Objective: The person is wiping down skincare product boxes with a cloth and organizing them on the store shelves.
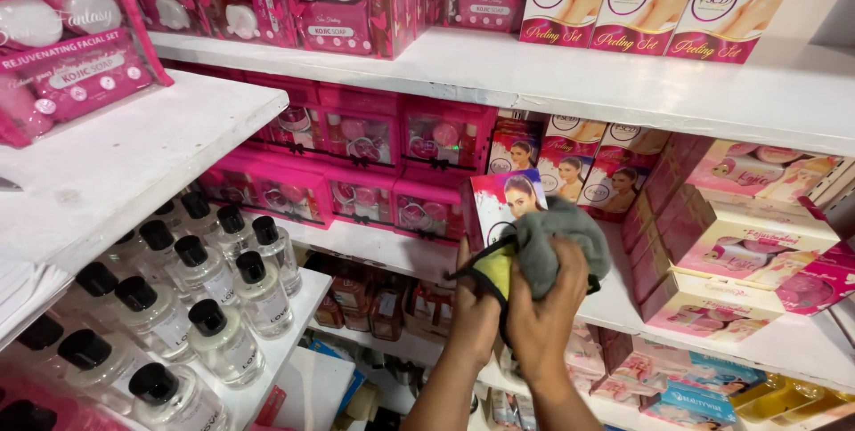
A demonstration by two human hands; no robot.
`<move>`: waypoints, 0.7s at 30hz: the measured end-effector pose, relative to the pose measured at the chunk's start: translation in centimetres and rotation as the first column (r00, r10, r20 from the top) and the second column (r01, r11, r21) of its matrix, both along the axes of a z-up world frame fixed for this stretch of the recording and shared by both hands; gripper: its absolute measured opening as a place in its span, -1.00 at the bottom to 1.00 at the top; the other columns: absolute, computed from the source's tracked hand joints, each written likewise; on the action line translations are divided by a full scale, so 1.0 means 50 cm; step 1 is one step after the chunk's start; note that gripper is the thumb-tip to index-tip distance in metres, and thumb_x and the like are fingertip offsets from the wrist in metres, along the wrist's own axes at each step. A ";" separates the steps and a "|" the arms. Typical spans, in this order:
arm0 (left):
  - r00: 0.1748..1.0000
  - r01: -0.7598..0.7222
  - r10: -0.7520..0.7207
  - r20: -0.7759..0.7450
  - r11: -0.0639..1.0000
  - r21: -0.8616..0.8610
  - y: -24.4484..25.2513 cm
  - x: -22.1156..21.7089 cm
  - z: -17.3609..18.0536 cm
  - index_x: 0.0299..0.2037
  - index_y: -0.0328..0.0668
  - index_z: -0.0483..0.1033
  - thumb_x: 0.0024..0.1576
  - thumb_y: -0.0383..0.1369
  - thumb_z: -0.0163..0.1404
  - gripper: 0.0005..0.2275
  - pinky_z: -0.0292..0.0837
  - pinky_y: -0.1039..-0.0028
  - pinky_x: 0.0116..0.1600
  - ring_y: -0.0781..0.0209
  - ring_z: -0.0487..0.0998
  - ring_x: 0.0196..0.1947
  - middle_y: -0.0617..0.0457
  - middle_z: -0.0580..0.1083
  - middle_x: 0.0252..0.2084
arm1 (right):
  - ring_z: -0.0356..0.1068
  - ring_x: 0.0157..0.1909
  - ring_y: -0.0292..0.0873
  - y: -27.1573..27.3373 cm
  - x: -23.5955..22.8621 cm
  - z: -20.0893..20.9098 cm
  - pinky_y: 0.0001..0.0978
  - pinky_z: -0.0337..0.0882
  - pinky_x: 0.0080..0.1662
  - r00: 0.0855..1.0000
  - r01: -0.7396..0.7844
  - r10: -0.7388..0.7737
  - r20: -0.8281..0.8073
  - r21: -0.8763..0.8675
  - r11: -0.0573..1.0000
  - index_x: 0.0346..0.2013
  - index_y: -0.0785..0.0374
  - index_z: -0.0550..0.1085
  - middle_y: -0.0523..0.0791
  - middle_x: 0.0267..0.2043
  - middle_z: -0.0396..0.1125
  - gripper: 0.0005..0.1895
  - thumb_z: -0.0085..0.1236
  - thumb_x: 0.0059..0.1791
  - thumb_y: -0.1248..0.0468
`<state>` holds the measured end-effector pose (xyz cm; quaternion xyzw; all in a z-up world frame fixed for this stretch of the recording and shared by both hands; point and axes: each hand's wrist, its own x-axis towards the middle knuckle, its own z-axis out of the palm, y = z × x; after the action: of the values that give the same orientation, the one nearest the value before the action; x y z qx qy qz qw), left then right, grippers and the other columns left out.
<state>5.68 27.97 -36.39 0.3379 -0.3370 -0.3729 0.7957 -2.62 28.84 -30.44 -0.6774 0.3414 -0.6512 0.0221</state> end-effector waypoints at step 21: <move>0.959 0.022 -0.011 -0.285 0.999 0.036 -0.008 0.033 0.032 0.46 -0.04 0.10 0.14 -0.26 0.12 -0.33 0.43 0.41 0.08 0.20 0.48 0.06 0.01 0.41 0.22 | -0.01 0.46 0.00 0.069 0.043 -0.071 -0.15 0.03 0.38 0.888 -0.344 0.233 0.396 0.235 0.909 0.46 0.35 -0.06 0.12 0.45 -0.04 -0.13 0.23 -0.02 0.32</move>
<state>7.31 27.57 -34.79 0.2932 -0.2147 -0.4309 0.8260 -0.49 32.28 -34.00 -0.5791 0.3201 -0.6941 0.2836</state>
